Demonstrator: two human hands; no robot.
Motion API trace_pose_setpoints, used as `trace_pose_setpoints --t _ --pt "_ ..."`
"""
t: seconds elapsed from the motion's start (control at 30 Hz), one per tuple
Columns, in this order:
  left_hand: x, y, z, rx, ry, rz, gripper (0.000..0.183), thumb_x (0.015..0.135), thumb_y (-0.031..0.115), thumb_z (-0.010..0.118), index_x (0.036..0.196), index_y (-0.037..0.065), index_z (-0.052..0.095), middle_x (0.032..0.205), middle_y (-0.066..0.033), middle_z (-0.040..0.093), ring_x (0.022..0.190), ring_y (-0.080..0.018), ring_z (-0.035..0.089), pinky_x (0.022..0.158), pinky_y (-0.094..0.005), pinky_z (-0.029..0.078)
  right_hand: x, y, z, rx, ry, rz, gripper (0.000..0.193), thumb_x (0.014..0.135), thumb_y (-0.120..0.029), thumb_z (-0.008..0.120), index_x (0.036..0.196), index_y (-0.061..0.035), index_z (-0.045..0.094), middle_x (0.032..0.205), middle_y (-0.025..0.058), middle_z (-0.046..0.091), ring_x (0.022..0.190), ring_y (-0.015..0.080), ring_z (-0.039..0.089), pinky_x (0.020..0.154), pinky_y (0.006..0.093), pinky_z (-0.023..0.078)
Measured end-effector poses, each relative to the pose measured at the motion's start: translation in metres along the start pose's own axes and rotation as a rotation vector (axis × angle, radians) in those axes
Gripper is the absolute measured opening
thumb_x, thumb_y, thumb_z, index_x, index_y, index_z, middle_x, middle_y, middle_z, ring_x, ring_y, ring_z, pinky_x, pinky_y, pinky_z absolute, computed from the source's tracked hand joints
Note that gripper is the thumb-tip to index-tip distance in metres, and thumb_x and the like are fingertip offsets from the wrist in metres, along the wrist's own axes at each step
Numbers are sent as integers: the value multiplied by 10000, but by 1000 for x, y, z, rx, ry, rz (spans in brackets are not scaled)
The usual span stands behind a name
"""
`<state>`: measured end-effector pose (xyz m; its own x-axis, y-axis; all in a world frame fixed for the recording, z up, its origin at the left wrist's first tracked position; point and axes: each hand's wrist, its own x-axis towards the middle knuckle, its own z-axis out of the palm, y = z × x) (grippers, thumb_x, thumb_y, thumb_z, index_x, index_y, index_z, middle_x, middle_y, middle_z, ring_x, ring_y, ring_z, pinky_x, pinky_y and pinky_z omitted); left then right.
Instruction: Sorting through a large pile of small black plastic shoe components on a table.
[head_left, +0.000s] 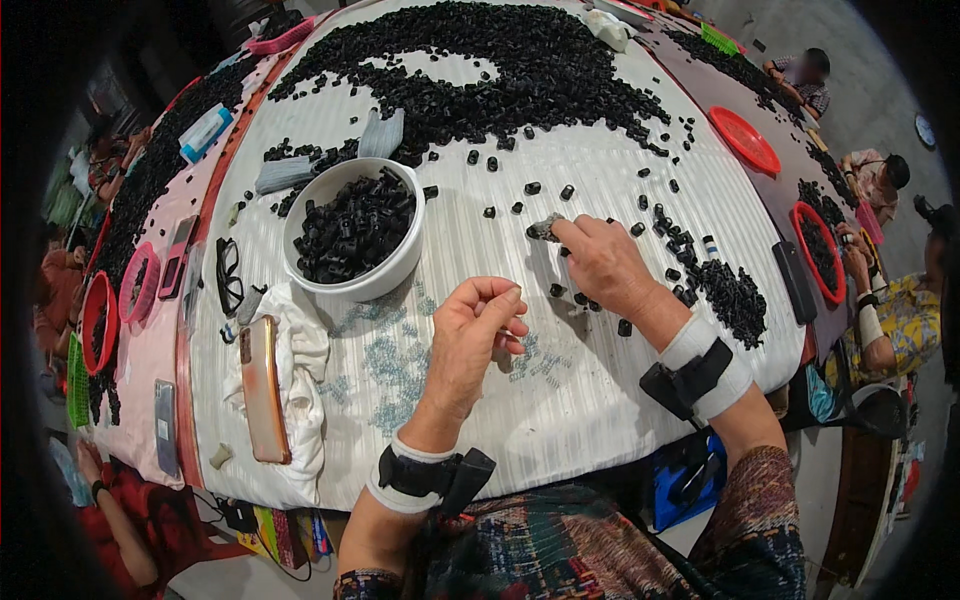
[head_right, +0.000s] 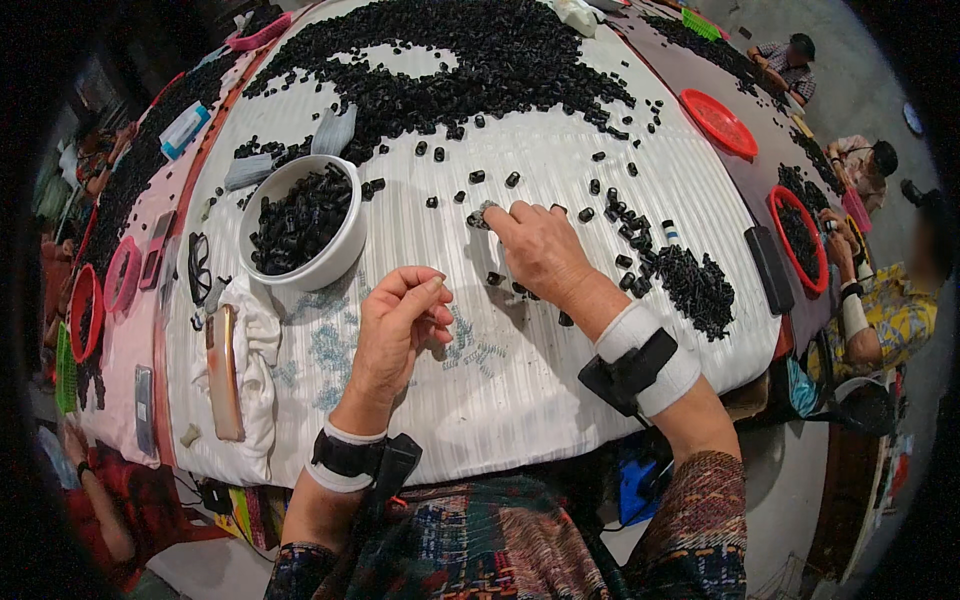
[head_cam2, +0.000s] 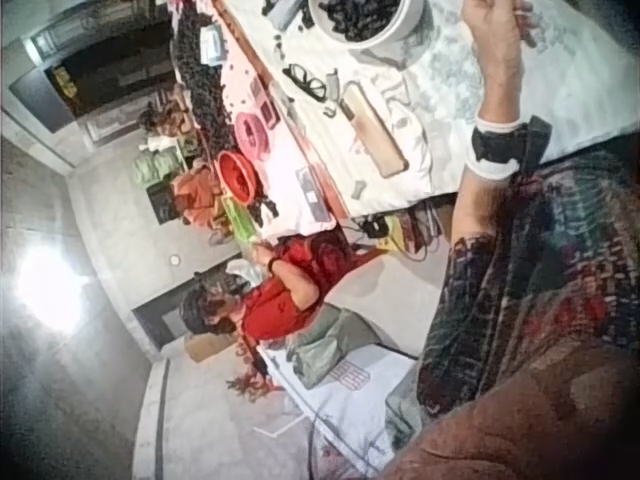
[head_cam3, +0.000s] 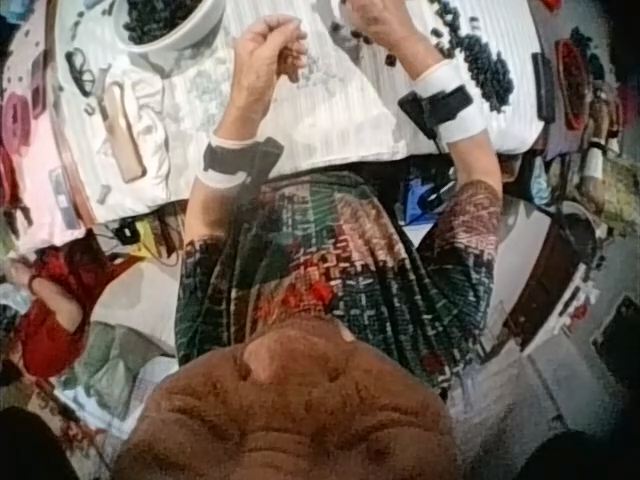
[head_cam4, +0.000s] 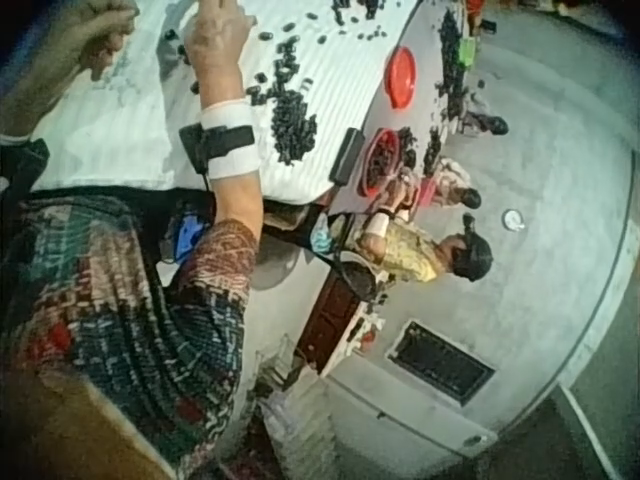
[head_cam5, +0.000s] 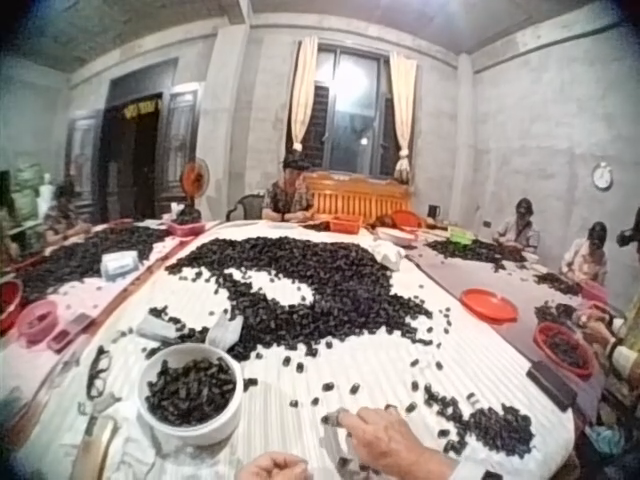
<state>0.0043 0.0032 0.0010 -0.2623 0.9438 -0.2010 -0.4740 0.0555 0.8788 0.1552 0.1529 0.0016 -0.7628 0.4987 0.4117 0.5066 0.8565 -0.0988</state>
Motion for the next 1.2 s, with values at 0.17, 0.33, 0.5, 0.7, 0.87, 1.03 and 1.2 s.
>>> trace_pose_setpoints --t 0.17,0.33,0.5,0.7,0.87,1.03,1.2 --pt "0 3 3 -2 9 -1 203 904 173 608 1020 14 558 851 -59 623 661 -84 622 531 -211 539 2 -11 -13 131 -25 2 320 747 35 541 1055 -51 549 808 112 570 736 289 589 643 399 455" --pt "-2 3 5 -100 -103 -23 245 903 208 625 1029 11 551 824 -60 632 662 -119 633 523 -237 545 0 -53 -52 586 -93 -143 369 732 40 593 1084 -24 503 836 127 548 767 288 598 674 359 516" --pt "1 0 -1 -118 -174 -69 250 878 196 657 1016 10 561 826 -83 639 673 -149 643 511 -258 546 -5 -60 -58 579 -93 -131 357 726 51 603 1065 -4 508 868 136 561 781 274 606 673 356 516" --pt "3 2 -3 -253 -143 -48 172 863 37 617 1024 -3 571 950 -145 657 731 -158 663 550 -241 565 -26 -46 -67 582 20 38 206 783 44 603 973 32 524 801 146 581 672 271 607 601 350 493" --pt "3 5 0 -194 -63 -19 214 868 29 618 1072 -26 582 990 -166 660 801 -178 682 569 -225 576 -54 -33 -59 443 -33 122 141 801 39 596 923 26 526 771 148 569 652 284 598 583 363 469" --pt "5 0 -4 -225 -35 -14 217 872 41 621 1075 -25 579 977 -157 661 778 -164 679 559 -222 571 -63 -43 -47 512 -100 139 159 790 28 605 928 23 525 777 149 561 689 309 594 607 372 474" --pt "5 2 -3 -211 -10 -33 218 870 41 625 1071 -29 577 967 -152 661 763 -154 675 550 -216 566 -71 -64 -39 382 -135 32 231 748 21 622 961 -7 536 783 125 532 723 291 586 601 373 497"
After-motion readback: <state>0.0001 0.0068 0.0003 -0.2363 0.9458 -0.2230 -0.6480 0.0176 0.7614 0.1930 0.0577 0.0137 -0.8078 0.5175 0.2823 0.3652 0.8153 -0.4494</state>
